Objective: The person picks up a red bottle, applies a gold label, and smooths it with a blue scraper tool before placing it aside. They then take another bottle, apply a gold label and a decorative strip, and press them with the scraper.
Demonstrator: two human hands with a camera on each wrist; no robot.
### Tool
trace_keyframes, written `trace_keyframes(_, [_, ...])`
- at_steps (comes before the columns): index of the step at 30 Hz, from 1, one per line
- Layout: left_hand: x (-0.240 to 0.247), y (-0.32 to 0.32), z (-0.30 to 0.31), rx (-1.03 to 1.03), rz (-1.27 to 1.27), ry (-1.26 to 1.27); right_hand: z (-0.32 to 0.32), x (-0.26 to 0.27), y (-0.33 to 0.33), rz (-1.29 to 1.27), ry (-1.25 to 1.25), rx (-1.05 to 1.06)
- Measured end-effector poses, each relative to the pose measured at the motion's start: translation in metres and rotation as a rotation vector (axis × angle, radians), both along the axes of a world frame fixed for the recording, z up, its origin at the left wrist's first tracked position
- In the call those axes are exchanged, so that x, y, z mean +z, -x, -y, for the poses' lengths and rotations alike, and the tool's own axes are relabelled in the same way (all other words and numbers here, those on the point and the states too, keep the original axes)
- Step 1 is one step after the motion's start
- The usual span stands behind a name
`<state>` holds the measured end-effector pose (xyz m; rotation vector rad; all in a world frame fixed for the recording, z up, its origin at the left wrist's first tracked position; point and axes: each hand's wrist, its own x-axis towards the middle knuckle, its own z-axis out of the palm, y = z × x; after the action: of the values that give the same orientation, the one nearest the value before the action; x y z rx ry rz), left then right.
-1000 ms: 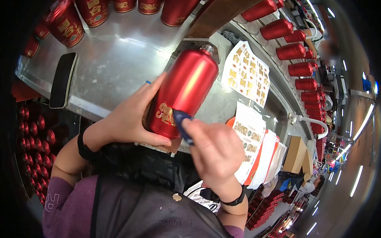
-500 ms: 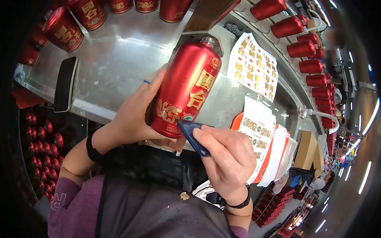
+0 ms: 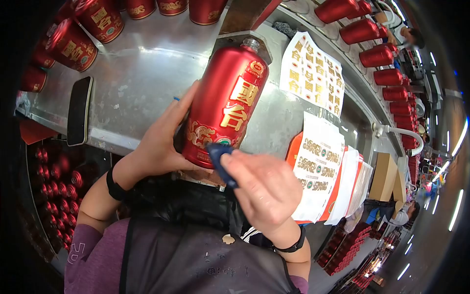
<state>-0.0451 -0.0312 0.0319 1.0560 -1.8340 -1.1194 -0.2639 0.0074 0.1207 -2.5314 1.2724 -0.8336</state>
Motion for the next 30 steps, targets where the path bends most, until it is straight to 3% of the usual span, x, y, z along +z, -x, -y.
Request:
trace_keyframes(3, [-0.004,-0.001,0.001,0.028,0.001,0.121,0.001,-0.001,-0.001,0.038,-0.041,0.016])
trace_keyframes(5, [0.001,-0.001,-0.002,0.014,0.022,0.01,0.009,-0.007,0.009,0.036,0.037,-0.145])
trace_keyframes(13, [-0.006,-0.001,-0.004,0.022,0.002,0.072,-0.032,-0.01,-0.011,-0.06,0.011,0.158])
trace_keyframes(15, [-0.009,-0.001,-0.001,-0.021,-0.041,-0.003,-0.026,-0.005,-0.008,-0.033,-0.017,0.145])
trace_keyframes(17, [-0.014,0.0,0.0,-0.021,-0.008,0.065,-0.018,-0.002,-0.003,-0.044,0.148,0.001])
trace_keyframes(23, [-0.013,-0.002,0.0,-0.054,0.004,0.082,-0.03,-0.015,-0.015,0.054,-0.107,0.128])
trace_keyframes(27, [-0.015,0.0,0.004,-0.05,0.035,0.073,-0.01,-0.006,-0.015,0.235,-0.183,-0.262])
trace_keyframes(30, [-0.012,-0.001,0.003,-0.048,0.053,0.077,-0.003,-0.025,-0.004,0.53,-0.417,-0.51])
